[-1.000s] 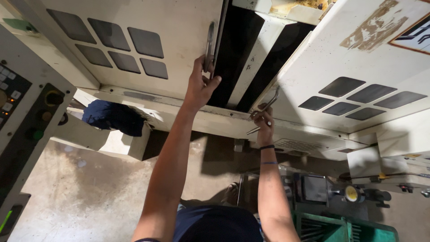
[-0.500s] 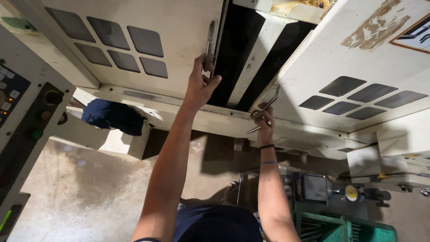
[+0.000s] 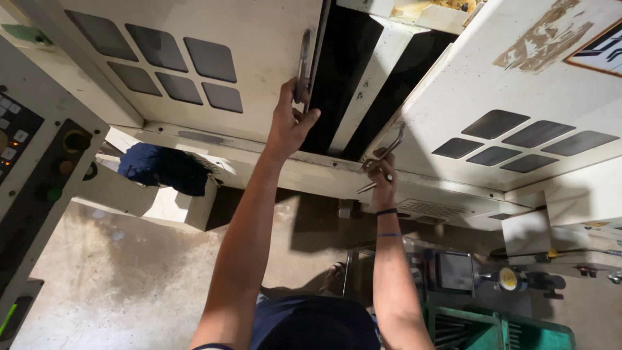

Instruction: The person opens the doors of a large industrial machine, reaches inside to adjust or inspect internal components, and then closes the doors. The person uses a tool from a nearby green toolbox during the process.

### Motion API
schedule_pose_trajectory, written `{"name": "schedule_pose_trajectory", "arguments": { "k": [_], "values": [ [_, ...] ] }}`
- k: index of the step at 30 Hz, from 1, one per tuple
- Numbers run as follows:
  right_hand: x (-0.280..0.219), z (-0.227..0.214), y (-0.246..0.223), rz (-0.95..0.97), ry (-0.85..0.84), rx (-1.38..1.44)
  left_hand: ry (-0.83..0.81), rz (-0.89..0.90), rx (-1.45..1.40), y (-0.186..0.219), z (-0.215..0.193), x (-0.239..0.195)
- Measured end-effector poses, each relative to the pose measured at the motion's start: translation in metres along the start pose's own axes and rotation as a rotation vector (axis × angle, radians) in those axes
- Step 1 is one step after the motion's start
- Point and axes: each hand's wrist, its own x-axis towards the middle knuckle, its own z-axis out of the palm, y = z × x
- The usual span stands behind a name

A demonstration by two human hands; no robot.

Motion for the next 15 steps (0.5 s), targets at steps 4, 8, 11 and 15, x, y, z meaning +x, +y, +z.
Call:
{"name": "schedule_pose_trajectory", "arguments": {
  "k": [4, 8, 11, 15],
  "values": [
    [0.0001, 0.0006, -0.0011, -0.01, -0.008, 0.003, -0.001, -0.034, -0.007, -0.0008, -0.0006, -0.0003],
    [-0.0004, 0.0, -0.0006, -0.014, -0.014, 0.0, -0.002, -0.026, -0.004, -0.0024, -0.0001, -0.0002],
    [0.0003, -0.0007, 0.0002, -0.014, -0.021, 0.004, -0.002, -0.021, -0.009, -0.0032, 0.0, 0.0],
    [0.002, -0.0003, 0.0004, -0.04, -0.032, 0.03, -0.005, -0.037, -0.024, -0.004, 0.0002, 0.001]
  ]
}}
